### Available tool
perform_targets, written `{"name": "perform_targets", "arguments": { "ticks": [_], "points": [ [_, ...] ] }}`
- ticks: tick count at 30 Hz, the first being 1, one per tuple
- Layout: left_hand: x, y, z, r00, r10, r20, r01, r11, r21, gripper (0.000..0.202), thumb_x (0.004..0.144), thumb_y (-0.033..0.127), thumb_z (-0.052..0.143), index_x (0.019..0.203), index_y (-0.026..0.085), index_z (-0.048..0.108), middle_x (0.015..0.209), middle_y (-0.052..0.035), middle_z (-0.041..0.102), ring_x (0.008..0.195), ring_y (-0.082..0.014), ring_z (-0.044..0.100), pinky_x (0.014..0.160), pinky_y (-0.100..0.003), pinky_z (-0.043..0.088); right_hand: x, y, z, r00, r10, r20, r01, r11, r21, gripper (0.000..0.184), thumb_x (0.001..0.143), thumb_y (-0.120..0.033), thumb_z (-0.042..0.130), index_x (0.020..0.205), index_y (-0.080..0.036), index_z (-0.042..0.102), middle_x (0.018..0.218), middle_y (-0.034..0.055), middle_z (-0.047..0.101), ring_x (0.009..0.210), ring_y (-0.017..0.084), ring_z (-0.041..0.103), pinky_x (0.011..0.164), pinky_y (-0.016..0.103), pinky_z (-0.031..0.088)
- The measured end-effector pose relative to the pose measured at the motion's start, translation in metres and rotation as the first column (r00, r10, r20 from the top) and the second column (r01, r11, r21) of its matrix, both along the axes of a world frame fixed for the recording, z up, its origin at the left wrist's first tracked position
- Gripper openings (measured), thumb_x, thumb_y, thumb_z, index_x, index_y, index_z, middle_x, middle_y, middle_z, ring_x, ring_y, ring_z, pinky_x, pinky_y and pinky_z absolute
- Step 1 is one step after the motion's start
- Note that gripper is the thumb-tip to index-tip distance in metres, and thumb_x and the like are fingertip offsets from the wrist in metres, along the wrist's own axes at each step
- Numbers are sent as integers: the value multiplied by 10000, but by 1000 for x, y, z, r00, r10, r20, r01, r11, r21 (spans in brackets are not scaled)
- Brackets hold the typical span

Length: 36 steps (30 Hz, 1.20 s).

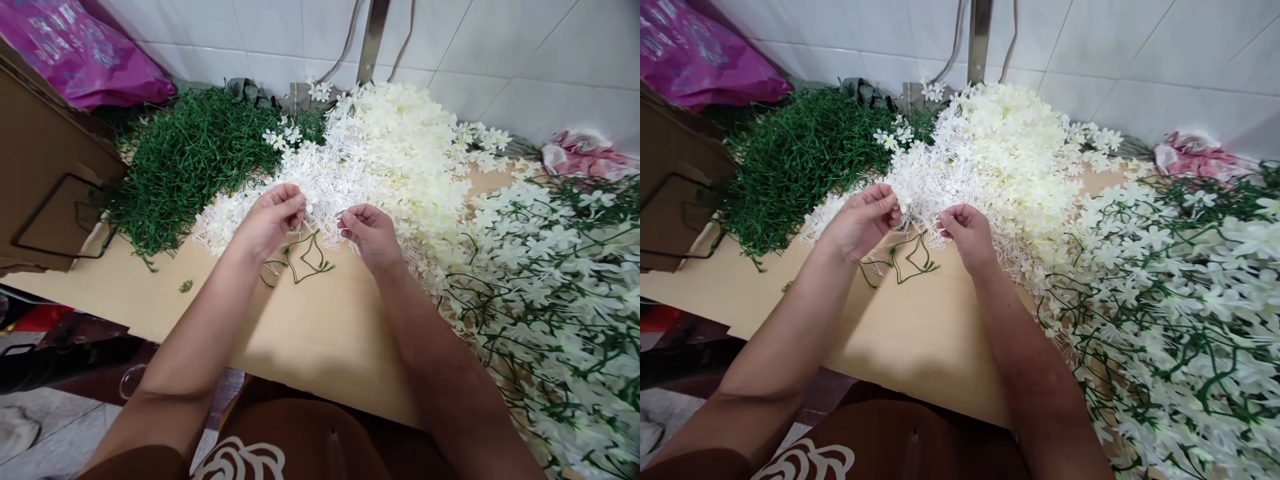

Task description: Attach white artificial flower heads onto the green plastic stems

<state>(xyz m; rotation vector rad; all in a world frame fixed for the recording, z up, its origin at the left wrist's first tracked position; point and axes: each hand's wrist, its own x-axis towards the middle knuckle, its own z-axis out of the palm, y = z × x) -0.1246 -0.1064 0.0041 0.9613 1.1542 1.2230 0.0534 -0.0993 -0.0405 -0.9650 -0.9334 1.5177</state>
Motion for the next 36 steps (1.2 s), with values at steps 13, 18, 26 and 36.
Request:
{"name": "perform_targets", "arguments": {
  "ticks": [13,18,26,36],
  "points": [
    [19,-29,-22,890,49,454,78,963,-257,215,700,114,784,699,155,573,589,26,628,529,-67,587,514,-154,478,-27,-21,-16,927,131,-351,-166,983,-72,276,569,-364,900,678,-210,698,656,-48,667,600,69,577,629,237,504],
    [24,-29,-30,883,74,464,72,954,-289,205,680,112,781,684,150,580,581,32,609,530,-64,567,569,-178,504,-32,-24,-16,921,131,-368,-152,988,-27,278,591,-402,881,685,-229,685,618,-49,655,589,107,598,589,273,508],
    [30,-33,-21,886,145,441,18,939,-343,141,722,66,698,712,160,593,597,39,612,520,-56,558,578,-168,501,-35,-28,-13,965,33,-261,-26,999,31,301,593,-408,882,651,-209,663,628,-43,655,597,99,604,621,279,542],
    [35,-34,-24,802,91,590,189,899,-395,184,827,128,533,647,126,572,550,0,551,480,-82,522,483,-192,416,-40,-34,-15,937,-340,75,284,872,399,134,765,-303,737,734,-222,635,868,0,565,585,78,561,510,265,530]
  ]
}}
